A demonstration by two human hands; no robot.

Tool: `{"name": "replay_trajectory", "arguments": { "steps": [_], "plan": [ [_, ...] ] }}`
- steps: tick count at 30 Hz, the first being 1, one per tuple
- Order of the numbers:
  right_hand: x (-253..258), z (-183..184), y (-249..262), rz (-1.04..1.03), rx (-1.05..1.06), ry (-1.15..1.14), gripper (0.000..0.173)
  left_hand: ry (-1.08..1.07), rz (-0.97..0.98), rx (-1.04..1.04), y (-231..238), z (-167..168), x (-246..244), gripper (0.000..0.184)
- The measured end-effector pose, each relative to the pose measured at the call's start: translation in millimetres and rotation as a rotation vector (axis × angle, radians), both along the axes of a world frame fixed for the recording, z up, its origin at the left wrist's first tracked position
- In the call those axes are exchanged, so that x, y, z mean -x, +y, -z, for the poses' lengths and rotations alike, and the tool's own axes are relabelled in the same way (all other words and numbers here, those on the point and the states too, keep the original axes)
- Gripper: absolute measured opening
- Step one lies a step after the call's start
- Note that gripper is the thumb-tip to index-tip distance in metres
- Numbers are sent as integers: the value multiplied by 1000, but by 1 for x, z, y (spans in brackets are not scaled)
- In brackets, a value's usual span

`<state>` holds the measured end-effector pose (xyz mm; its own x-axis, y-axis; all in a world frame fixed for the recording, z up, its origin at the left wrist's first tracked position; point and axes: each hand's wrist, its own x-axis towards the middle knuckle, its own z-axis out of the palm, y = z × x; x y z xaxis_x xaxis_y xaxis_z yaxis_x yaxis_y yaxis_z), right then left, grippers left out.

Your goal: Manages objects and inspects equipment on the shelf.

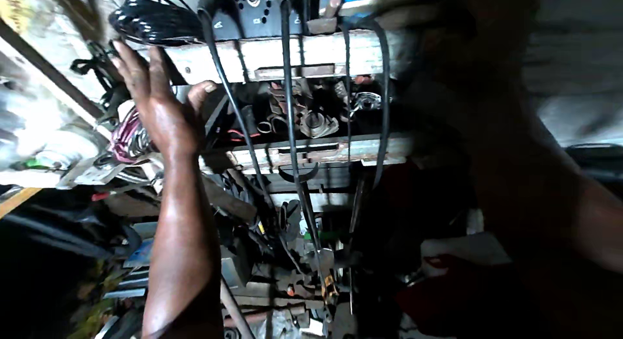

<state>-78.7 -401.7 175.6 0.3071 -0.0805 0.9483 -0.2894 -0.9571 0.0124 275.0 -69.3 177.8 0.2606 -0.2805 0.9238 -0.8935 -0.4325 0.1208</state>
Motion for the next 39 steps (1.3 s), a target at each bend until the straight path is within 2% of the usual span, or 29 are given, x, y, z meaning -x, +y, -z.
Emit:
{"name": "replay_trajectory", "arguments": {
  "steps": [2, 4, 8, 10, 14, 16, 18, 21, 23, 25, 27, 30, 32, 39],
  "plan": [
    [1, 10, -18, -40, 84, 22, 81, -7, -2, 12, 0, 0, -1, 91],
    [4, 13, -19, -53, 101, 71, 93, -11, 2, 11, 0, 1, -1, 90],
    [6, 19, -18, -35, 172, 119, 105, -7, 0, 9, 0, -1, -2, 92],
    [4, 21, -16, 5, 159, 131, 103, 2, -19, 1, 0, -4, -3, 93],
    [3, 9, 16, 65, 56, 128, 81, 2, -34, -18, 1, -3, -1, 93],
    [0, 14, 7, 43, 104, 65, 74, -3, -30, -14, 0, -2, -3, 91],
    [-2, 19, -10, 16, 176, 26, 79, -8, -30, -10, 0, -2, -4, 92],
    [1, 14, -15, 80, 210, 133, 104, -8, -31, -10, -1, -5, -5, 93],
    [0, 13, -16, 111, 215, 188, 112, 13, -16, -19, 0, -8, -5, 92],
    [-1, 18, -16, 202, 227, 211, 111, 30, -8, -28, 0, -10, -5, 91],
    [-4, 23, -10, 229, 232, 150, 103, 29, -6, -27, 1, -12, -5, 92],
    [0, 10, 32, 276, 142, 179, 90, 50, -22, -39, 1, -15, -3, 92],
    [2, 6, 50, 305, 63, 206, 89, 38, -7, -31, 0, -15, -4, 91],
    [-5, 19, 40, 286, 39, 91, 89, -1, 11, -4, -2, -9, -4, 89]
  ]
}}
